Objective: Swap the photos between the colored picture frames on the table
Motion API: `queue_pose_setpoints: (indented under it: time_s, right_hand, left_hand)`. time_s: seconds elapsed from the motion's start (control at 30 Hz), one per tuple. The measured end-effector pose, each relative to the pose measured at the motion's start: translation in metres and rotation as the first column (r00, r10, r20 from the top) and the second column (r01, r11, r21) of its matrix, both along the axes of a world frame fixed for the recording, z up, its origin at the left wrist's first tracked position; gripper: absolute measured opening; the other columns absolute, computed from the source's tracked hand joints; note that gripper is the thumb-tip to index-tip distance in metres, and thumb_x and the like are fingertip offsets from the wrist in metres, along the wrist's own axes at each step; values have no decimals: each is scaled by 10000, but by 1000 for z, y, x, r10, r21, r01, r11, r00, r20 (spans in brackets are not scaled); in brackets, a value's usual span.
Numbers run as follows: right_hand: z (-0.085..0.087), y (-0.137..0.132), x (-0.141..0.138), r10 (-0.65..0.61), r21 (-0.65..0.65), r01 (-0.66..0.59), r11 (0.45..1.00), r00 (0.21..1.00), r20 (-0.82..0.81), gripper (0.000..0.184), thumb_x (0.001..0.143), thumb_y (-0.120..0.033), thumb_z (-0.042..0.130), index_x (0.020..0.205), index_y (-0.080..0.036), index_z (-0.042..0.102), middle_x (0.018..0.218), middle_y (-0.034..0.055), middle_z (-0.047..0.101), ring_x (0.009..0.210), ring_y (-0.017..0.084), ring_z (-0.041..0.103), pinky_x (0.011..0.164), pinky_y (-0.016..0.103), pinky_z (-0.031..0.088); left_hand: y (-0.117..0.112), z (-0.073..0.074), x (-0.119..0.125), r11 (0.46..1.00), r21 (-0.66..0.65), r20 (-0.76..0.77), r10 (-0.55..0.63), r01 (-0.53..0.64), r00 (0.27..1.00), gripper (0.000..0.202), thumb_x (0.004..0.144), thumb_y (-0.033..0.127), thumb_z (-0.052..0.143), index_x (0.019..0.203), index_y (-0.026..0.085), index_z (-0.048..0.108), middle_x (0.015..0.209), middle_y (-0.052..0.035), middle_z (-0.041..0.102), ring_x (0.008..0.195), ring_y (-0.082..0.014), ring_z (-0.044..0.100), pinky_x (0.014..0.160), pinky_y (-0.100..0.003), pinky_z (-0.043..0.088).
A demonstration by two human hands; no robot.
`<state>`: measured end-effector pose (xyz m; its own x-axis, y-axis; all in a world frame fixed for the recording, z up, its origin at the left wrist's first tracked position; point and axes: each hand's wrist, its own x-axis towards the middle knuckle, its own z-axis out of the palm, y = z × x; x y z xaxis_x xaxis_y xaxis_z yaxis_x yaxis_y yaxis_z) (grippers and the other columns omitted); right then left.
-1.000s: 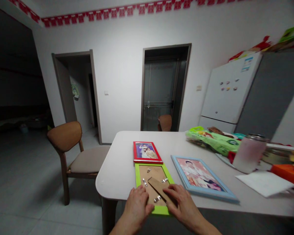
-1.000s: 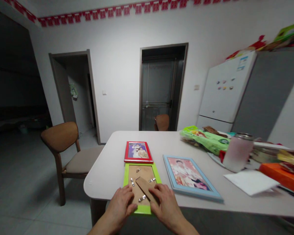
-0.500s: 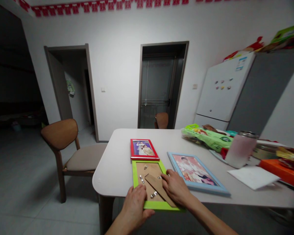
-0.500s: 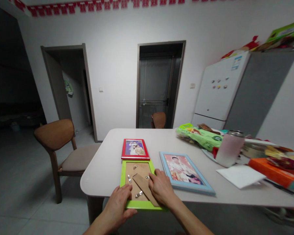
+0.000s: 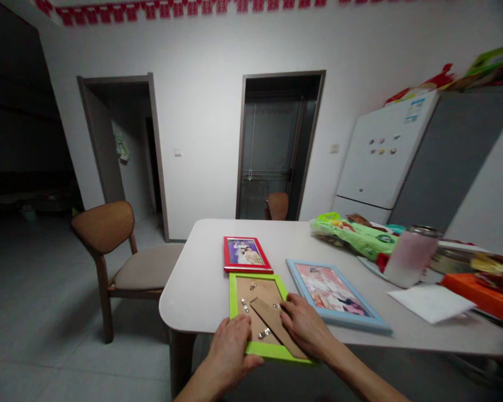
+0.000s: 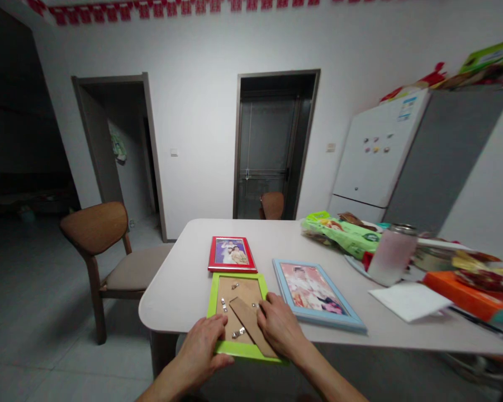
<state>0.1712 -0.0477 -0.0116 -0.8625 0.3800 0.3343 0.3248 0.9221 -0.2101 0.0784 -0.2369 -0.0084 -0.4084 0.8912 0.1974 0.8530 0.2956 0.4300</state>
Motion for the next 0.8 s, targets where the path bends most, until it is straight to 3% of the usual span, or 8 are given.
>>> queue_pose_setpoints:
  time_s: [0.07, 0.13, 0.2, 0.27, 0.57, 0.8]
  right_hand:
    - [3, -10, 3, 56, 45, -55, 998, 998, -32, 272, 745, -257, 393, 909, -174, 593, 995, 110, 509, 923, 218, 456, 798, 342, 335]
    - [6, -23, 7, 195, 40, -194, 980, 980, -43, 275, 743, -236, 402, 951, -222, 582, 1038, 85, 499, 954, 214, 440, 803, 349, 335]
    - [9, -37, 10, 324, 7, -324, 946, 945, -39, 252, 755, -221, 394, 900, -252, 598, 989, 59, 515, 925, 194, 446, 789, 340, 344]
    - [12, -47, 13, 378, -9, -378, 926, 925, -42, 235, 756, -208, 399, 846, -262, 610, 942, 48, 521, 903, 187, 444, 779, 341, 346]
    - [9, -44, 19, 429, -36, -432, 901, 901, -62, 262, 767, -214, 391, 906, -263, 607, 1004, 52, 517, 943, 189, 427, 815, 352, 330]
    - [5, -37, -32, 277, -76, -278, 958, 961, -20, 303, 751, -163, 370, 967, -197, 579, 978, 72, 535, 909, 183, 434, 788, 310, 317]
  left_hand:
    - [1, -1, -1, 1000, 4, 2, -4, 4, 1000, 592, 576, 336, 694, 1088, 149, 463, 1141, -75, 516, 1048, -208, 448, 927, -328, 311]
    - [1, -3, -2, 1000, 10, 5, -8, 8, 1000, 611, 578, 334, 694, 1106, 144, 453, 1150, -82, 509, 1059, -212, 440, 936, -331, 303]
    - [1, -5, -2, 1000, 7, 10, -7, 7, 1000, 617, 581, 330, 691, 1117, 147, 447, 1170, -88, 494, 1073, -216, 431, 945, -337, 294]
    - [1, -5, -3, 1000, 3, 18, -7, 7, 1000, 618, 582, 321, 689, 1123, 149, 445, 1178, -92, 488, 1077, -217, 430, 947, -337, 294]
    - [0, -6, -3, 999, 43, 17, -5, 4, 1000, 590, 567, 300, 697, 1092, 162, 465, 1149, -85, 509, 1050, -225, 451, 920, -335, 331]
    - [2, -11, -6, 998, 68, 13, -1, 0, 1000, 504, 539, 300, 720, 985, 175, 521, 1126, -60, 520, 1012, -216, 464, 890, -316, 355]
